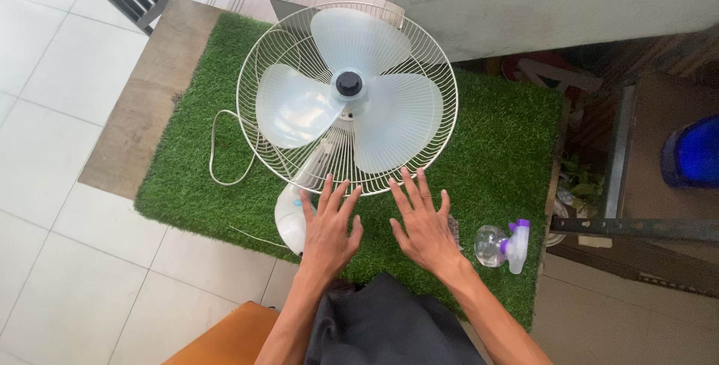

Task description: The person disassembles a white pedestal fan by hand. They remove the front grille, unscrew the central cap, take off the fan blades, and then remove the rear grille and motor housing.

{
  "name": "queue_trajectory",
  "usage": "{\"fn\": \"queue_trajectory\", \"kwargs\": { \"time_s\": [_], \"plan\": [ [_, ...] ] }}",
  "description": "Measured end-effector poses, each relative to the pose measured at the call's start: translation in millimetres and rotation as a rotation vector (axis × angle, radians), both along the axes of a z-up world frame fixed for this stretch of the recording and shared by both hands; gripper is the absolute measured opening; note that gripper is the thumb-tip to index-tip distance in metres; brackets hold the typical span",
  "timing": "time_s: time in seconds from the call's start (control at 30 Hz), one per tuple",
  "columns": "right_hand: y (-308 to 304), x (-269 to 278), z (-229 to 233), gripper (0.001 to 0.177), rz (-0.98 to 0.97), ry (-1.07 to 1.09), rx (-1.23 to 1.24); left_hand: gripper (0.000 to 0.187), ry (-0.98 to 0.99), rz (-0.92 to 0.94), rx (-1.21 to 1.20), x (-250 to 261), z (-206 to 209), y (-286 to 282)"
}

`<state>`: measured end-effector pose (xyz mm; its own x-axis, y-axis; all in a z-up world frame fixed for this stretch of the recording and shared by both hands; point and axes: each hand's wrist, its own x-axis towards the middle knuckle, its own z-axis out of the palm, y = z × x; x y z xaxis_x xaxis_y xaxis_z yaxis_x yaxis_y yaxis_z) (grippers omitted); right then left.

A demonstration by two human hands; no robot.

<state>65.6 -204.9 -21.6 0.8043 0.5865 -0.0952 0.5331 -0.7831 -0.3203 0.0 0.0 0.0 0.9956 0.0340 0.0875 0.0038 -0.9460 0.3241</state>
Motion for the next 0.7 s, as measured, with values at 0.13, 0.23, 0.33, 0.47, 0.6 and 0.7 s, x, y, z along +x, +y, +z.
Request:
{"fn": "queue_trajectory", "kwargs": {
  "time_s": [0.13,0.23,0.33,0.47,0.6,0.7],
  "plan": [
    [0.7,3.8,-1.3,0.053,-0.053,-0.183,0.158,0.032,-0.073,-0.014,-0.196,9.0,12.8,30.2],
    [5.9,10.3,0.4,0.039,-0.057,-0.273,0.294,0.025,-0.068,-0.055,-0.284,11.4,17.5,50.1],
    [12.5,17.5,9.1,0.026,-0.107,-0.259,0.361,0.021,-0.1,-0.086,-0.369,15.6,18.7,57.8],
    [22.7,22.8,21.7,0.019,-0.103,-0.257,0.467,0.013,-0.116,-0.092,-0.439,21.0,16.7,65.9],
    [35.1,14.1,31.0,0.018,-0.181,-0.212,0.475,0.009,-0.138,-0.133,-0.488,23.3,15.5,77.9],
    [44.1,9.1,33.6,0.017,-0.191,-0.232,0.486,0.009,-0.112,-0.176,-0.495,27.1,16.4,91.9]
  ]
}}
